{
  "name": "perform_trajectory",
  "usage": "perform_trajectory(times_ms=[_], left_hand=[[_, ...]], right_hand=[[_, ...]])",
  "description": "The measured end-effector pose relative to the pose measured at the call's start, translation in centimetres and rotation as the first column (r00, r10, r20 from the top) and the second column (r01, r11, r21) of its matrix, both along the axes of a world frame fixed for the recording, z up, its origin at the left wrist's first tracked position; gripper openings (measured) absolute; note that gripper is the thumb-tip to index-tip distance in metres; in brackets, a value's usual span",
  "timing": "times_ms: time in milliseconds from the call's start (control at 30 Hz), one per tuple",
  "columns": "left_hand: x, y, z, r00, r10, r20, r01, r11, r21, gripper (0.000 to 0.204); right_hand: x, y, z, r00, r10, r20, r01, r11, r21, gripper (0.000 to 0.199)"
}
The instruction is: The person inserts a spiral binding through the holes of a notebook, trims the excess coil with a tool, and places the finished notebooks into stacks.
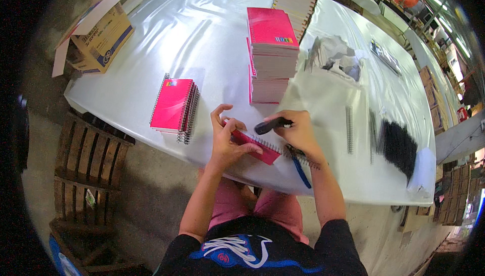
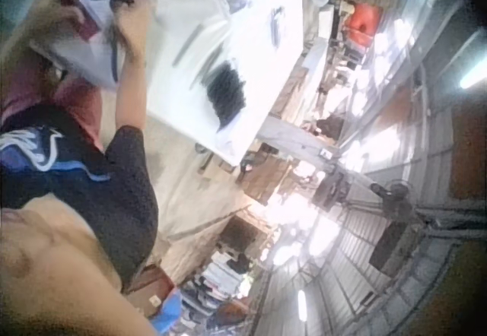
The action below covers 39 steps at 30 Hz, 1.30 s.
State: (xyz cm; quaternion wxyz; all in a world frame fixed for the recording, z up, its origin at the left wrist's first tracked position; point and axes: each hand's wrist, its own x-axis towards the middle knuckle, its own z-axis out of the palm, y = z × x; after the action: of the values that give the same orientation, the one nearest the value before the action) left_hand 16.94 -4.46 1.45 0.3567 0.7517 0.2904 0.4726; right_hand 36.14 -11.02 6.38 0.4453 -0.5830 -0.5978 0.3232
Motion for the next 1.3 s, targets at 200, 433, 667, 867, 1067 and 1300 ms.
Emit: perform_trajectory(times_ms=[200, 433, 667, 867, 1067, 1300], left_hand=[[0.0, 0.2, -1.9, 0.997, -0.051, 0.06, 0.056, 0.996, -0.072, 0.05], [-0.2, -0.1, -0.7, 0.999, -0.01, 0.039, 0.01, 1.0, -0.007, 0.04], [0.6, -1.7, -0.5, 0.99, 0.142, -0.012, -0.138, 0.974, 0.181, 0.037], [0.3, -1.6, -0.7, 0.993, 0.117, -0.029, -0.111, 0.98, 0.163, 0.038], [0.1, -1.7, -1.1, 0.995, 0.1, -0.013, -0.097, 0.988, 0.116, 0.04], [0.3, -1.9, -0.5, 0.995, 0.102, -0.003, -0.1, 0.984, 0.145, 0.04]], right_hand=[[-0.6, 1.0, -0.6, 0.992, -0.005, 0.123, 0.017, 0.996, -0.091, 0.014], [0.6, 0.4, 1.0, 0.921, -0.132, 0.366, 0.119, 0.991, 0.058, 0.024], [-3.2, -1.5, 3.5, 0.575, -0.106, 0.811, -0.014, 0.99, 0.139, 0.027], [-4.0, -1.6, 2.9, 0.666, -0.19, 0.721, 0.054, 0.977, 0.208, 0.02], [-3.8, -1.2, 2.0, 0.878, -0.155, 0.452, 0.161, 0.987, 0.025, 0.026], [-2.7, -1.7, 1.5, 0.74, -0.085, 0.668, 0.006, 0.993, 0.12, 0.03]])
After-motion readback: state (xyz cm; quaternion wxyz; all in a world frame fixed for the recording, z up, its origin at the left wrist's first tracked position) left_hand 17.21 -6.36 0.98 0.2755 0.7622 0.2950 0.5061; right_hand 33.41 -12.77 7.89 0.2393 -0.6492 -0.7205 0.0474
